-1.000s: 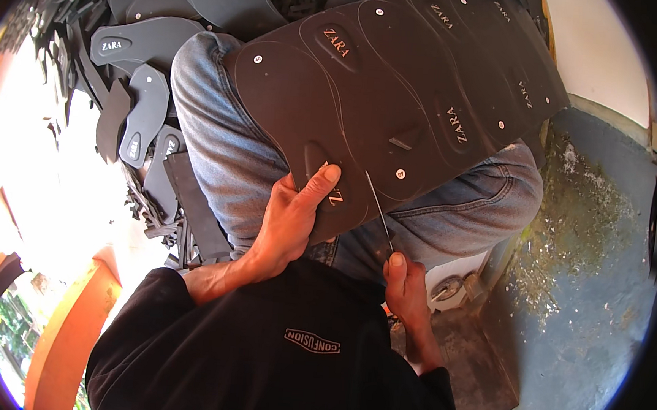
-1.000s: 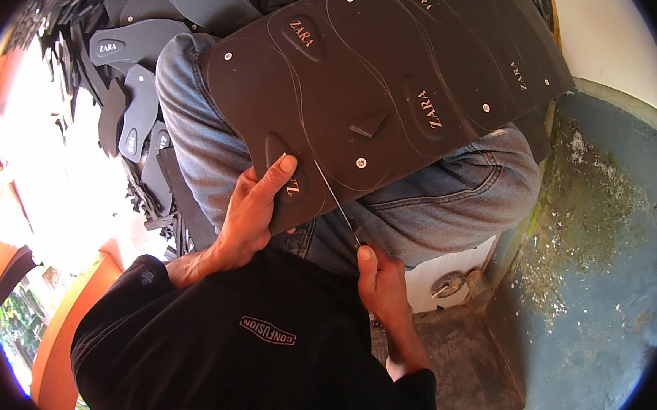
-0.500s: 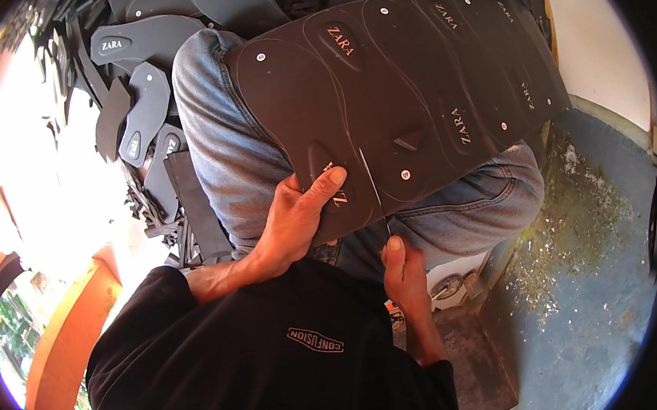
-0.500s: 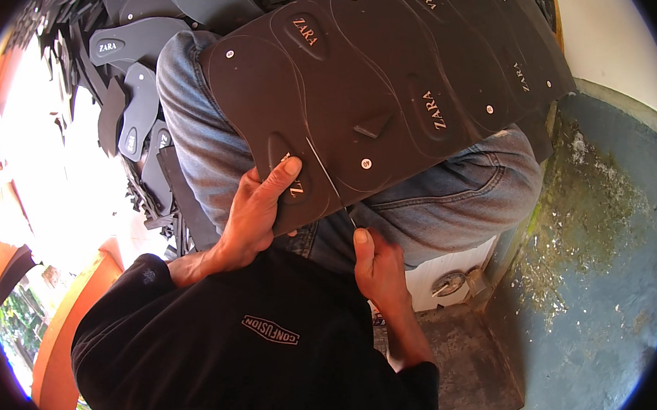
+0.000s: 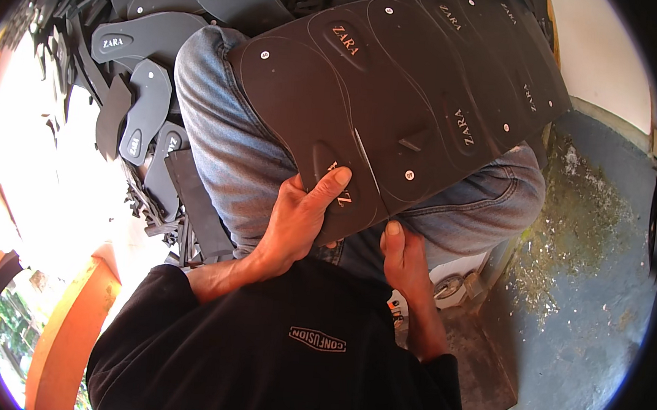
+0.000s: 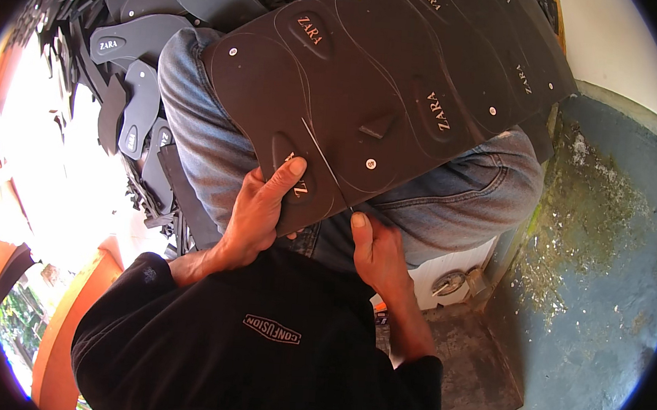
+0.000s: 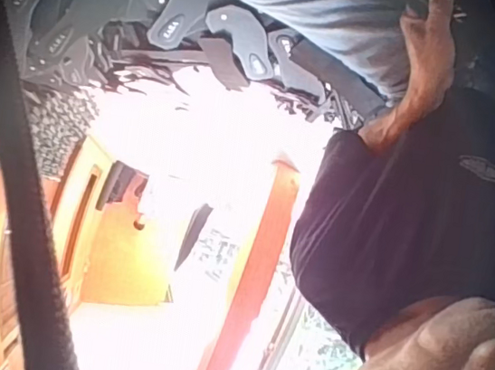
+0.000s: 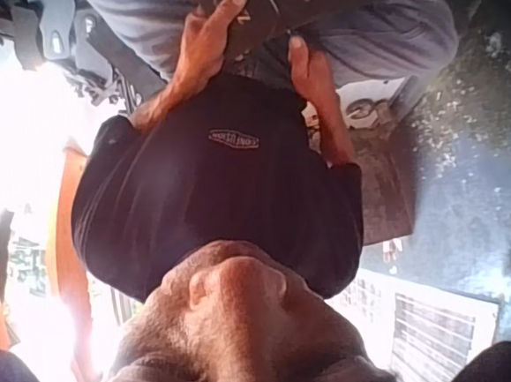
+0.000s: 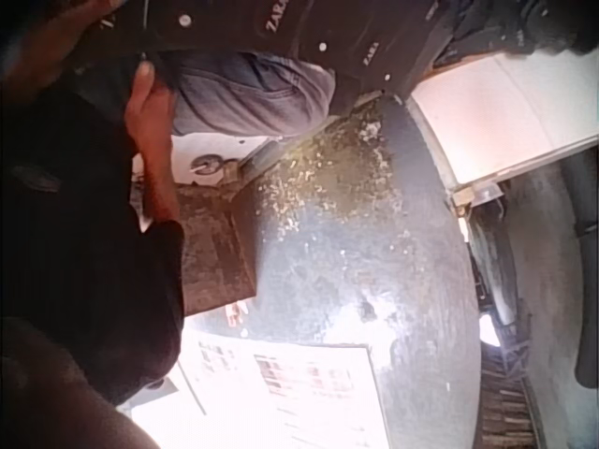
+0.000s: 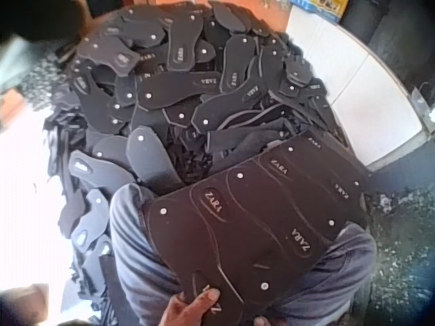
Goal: The person uses a knife to cut individual shoe soles from a larger sheet of black material while sitting on the floor.
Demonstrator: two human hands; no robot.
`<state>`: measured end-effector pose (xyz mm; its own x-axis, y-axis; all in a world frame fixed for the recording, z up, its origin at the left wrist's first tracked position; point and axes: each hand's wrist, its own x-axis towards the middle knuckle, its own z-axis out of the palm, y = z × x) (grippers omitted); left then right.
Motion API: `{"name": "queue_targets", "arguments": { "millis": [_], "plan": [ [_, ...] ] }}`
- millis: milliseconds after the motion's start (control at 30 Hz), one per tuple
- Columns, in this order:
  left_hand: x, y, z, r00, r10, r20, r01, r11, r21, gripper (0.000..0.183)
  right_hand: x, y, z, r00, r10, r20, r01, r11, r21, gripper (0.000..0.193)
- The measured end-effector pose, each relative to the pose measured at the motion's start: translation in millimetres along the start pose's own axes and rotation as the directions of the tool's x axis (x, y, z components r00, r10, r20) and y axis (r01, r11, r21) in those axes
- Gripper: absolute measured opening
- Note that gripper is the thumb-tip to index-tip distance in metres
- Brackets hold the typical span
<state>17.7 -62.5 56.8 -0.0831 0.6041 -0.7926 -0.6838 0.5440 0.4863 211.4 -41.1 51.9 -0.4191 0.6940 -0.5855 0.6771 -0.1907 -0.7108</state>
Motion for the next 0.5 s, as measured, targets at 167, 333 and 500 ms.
{"name": "queue_targets", "arguments": {
  "millis": [167,333,500],
  "plan": [
    [1.9,-2.9,-3.9,1.0,-0.015,0.017,0.015,1.0,0.019,0.034,5.9,-2.3,-1.4,1.0,-0.029,0.005,0.029,1.0,-0.002,0.04],
    [-0.2,2.2,-3.3,0.999,-0.035,0.036,0.033,0.998,0.045,0.036,10.6,-1.7,9.4,0.994,-0.069,-0.079,0.071,0.997,0.019,0.047],
    [-1.9,6.6,-1.5,0.999,-0.046,0.028,0.045,0.998,0.053,0.035,13.6,0.3,23.8,0.989,-0.052,-0.138,0.059,0.997,0.046,0.05]
  ]
}}
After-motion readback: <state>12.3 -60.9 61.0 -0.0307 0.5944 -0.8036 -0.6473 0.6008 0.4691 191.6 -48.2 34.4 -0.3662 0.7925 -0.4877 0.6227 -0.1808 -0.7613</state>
